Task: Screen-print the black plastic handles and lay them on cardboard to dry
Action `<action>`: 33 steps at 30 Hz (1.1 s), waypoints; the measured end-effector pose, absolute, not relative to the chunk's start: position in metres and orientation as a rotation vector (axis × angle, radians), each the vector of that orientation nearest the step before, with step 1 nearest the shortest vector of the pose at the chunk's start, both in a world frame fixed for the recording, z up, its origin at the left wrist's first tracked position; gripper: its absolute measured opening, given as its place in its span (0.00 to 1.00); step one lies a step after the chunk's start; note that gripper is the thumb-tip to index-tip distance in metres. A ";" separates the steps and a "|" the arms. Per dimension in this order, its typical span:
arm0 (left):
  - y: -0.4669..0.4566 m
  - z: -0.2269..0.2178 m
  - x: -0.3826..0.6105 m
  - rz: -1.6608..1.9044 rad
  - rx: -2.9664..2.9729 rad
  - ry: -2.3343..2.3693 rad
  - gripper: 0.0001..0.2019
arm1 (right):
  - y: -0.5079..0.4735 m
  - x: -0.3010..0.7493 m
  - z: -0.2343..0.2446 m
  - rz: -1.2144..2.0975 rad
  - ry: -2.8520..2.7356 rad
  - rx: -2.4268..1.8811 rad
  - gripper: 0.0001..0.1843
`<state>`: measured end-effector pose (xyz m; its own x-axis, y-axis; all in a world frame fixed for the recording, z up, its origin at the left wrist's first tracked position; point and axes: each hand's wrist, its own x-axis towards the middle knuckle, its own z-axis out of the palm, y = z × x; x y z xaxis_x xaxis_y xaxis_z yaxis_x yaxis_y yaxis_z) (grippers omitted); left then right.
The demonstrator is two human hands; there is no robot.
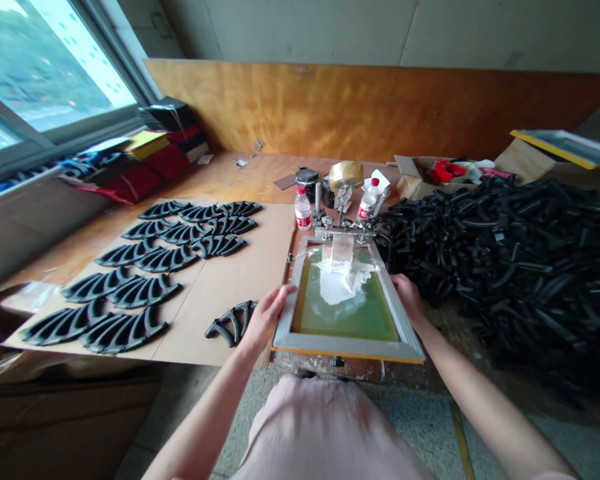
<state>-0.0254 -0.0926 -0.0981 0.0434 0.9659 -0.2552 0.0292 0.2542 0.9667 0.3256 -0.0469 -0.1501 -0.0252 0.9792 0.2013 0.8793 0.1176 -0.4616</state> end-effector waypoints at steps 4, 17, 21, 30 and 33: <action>-0.105 -0.168 -0.024 0.867 1.001 1.382 0.38 | -0.009 0.301 -0.116 0.153 -1.944 -1.623 0.24; -0.101 -0.216 -0.026 0.832 1.046 1.471 0.30 | -0.060 0.248 -0.119 0.428 -2.792 -1.299 0.16; -0.100 -0.215 -0.026 0.838 1.064 1.473 0.30 | -0.051 0.249 -0.108 0.442 -2.738 -1.290 0.07; -0.102 -0.197 -0.023 0.839 1.018 1.449 0.32 | -0.070 0.242 -0.128 0.368 -2.598 -1.279 0.15; -0.102 -0.175 -0.024 0.817 1.005 1.407 0.34 | -0.041 0.235 -0.106 0.369 -2.437 -1.395 0.20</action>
<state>-0.0239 -0.1018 -0.1753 0.0338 0.9187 -0.3935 0.1136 0.3876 0.9148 0.2353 -0.0412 -0.1063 -0.4786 0.8673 0.1370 0.7879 0.4931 -0.3689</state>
